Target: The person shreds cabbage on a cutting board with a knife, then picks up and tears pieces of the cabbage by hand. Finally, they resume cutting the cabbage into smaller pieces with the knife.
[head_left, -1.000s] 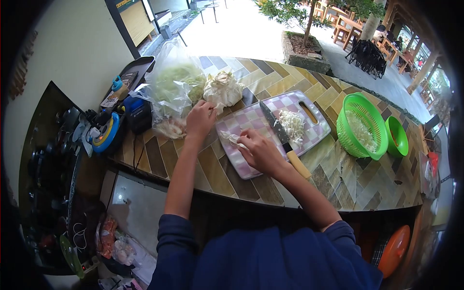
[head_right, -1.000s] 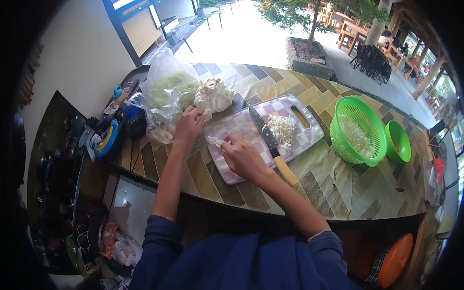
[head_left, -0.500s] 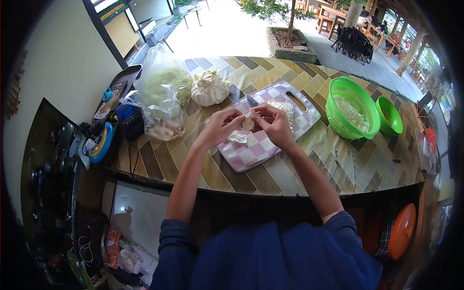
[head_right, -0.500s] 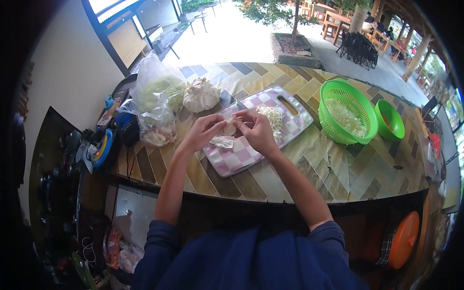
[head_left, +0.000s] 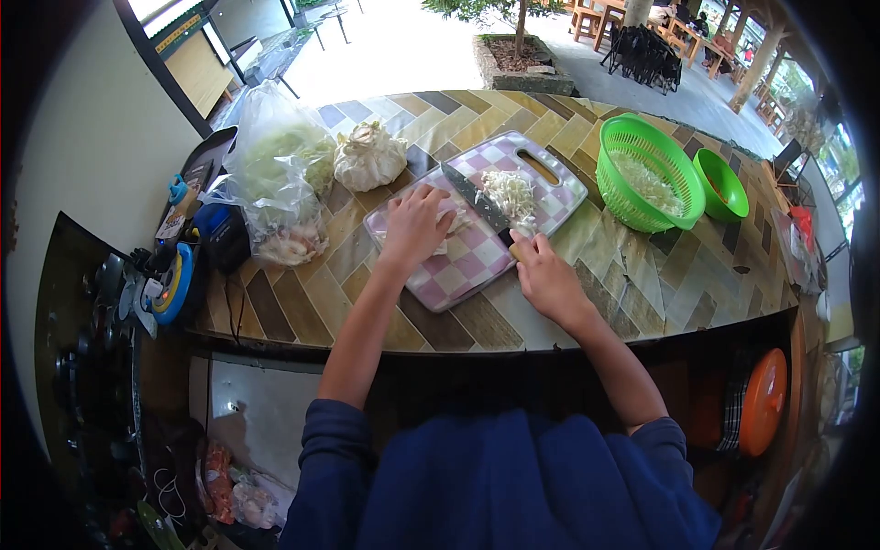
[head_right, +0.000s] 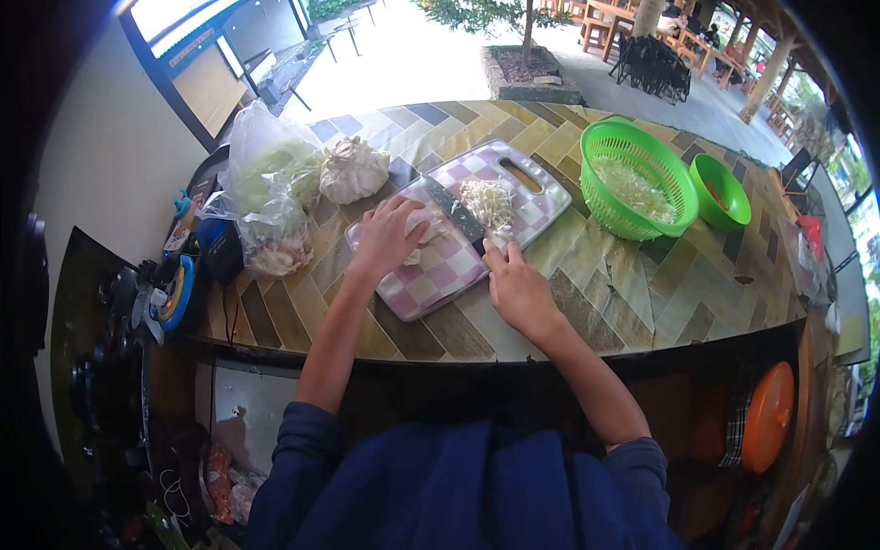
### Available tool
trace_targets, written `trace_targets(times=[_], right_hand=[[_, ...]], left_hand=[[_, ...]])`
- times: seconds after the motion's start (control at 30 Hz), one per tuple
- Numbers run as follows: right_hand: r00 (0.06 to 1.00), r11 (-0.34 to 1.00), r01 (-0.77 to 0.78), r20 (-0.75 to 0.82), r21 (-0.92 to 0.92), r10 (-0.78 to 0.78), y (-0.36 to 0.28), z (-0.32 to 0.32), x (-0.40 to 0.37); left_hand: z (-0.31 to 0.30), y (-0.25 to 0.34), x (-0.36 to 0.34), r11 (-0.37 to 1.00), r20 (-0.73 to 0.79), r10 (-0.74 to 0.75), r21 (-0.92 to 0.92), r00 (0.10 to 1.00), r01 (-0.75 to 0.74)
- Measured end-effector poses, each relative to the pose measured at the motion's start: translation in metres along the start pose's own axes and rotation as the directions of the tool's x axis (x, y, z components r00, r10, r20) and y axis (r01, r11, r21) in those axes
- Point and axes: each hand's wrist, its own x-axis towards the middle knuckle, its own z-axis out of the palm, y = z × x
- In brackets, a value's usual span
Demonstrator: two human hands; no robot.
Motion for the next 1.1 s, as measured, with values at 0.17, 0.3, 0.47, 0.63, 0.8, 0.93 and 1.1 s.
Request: trace_targets(times=[0.17, 0.3, 0.47, 0.63, 0.8, 0.93, 1.1], right_hand=[[0.997, 0.985, 0.070, -0.054, 0.157, -0.062, 0.012, 0.004, 0.011], [0.999, 0.899, 0.011, -0.044, 0.438, 0.009, 0.010, -0.005, 0.014], [0.995, 0.831, 0.027, -0.097, 0.556, 0.032, 0.001, -0.006, 0.003], [0.999, 0.840, -0.039, 0.009, 0.541, 0.040, -0.010, -0.013, -0.011], [1.000, 0.886, -0.001, -0.007, 0.464, 0.005, -0.015, -0.012, -0.015], [1.000, 0.894, 0.022, -0.023, 0.447, -0.013, -0.020, -0.012, -0.016], [1.000, 0.909, -0.013, 0.005, 0.417, 0.012, -0.019, -0.007, -0.011]], left_hand=[[0.005, 0.000, -0.003, 0.992, 0.124, 0.076, -0.106, 0.989, -0.062], [0.014, -0.003, 0.001, 0.975, 0.107, 0.071, -0.217, 0.992, -0.047], [0.015, 0.010, 0.002, 0.976, 0.114, 0.087, -0.208, 0.990, -0.062], [0.022, 0.004, -0.008, 0.964, -0.043, 0.253, -0.068, 0.967, -0.255], [0.023, 0.005, -0.009, 0.971, -0.009, 0.188, -0.148, 0.982, -0.187], [0.022, 0.009, -0.009, 0.972, -0.005, 0.161, -0.175, 0.987, -0.159], [0.022, 0.011, -0.008, 0.970, -0.013, 0.149, -0.194, 0.989, -0.149]])
